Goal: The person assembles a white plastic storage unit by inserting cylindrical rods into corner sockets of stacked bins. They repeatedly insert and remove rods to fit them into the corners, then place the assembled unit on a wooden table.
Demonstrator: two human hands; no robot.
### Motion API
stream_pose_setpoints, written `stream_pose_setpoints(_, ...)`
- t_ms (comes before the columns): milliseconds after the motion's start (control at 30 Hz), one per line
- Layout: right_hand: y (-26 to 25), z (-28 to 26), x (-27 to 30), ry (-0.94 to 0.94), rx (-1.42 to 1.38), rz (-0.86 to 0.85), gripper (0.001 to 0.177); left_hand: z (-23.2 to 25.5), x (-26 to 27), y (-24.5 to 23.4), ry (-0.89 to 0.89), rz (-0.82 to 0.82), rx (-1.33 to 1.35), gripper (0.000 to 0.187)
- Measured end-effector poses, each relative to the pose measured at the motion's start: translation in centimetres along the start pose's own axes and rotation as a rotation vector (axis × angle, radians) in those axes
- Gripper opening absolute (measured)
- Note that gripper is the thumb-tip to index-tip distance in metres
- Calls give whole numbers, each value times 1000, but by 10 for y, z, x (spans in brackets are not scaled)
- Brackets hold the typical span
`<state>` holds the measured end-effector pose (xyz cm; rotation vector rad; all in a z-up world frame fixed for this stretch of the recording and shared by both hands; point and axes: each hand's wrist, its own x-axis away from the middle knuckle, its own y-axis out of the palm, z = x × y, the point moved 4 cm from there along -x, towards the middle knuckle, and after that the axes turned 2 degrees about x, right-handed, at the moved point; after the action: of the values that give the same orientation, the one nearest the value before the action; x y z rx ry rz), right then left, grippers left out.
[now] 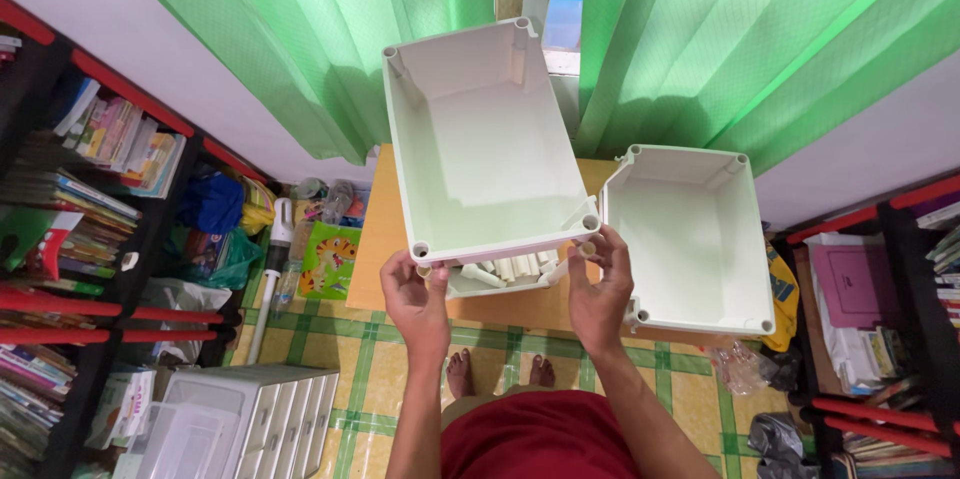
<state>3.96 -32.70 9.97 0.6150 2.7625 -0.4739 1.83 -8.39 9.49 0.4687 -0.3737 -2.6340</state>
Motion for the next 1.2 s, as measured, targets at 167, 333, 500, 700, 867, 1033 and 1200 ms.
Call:
stream_pose_setpoints(167, -4, 5, -7, 26, -49, 2, 42, 7, -1, 5, -61, 38, -156, 31)
stream_pose_setpoints(333, -6, 7, -9, 6, -37, -7, 39, 12, 5, -2, 58, 26, -393, 22)
stream_pose_setpoints(500, -16, 21, -27, 63, -39, 21, 37, 13, 27, 11, 154, -91, -469, 21)
stream_pose_setpoints(700, -23, 47, -71, 59, -107, -42, 36, 19, 48, 44, 92, -419, -409, 23)
stream_pose_setpoints(867, -16, 57, -82, 34, -69, -65, 34, 30, 23, 20, 391, -528, -508, 7)
stream_pose_setpoints(1033, -18, 64, -96, -40, -37, -35, 29, -3, -57, -49, 45, -153, -613, 14)
stream_pose_setpoints(1200, -14, 73, -128, 9, -63, -110, 30, -47, -137, -82, -37, -126, -624, 56)
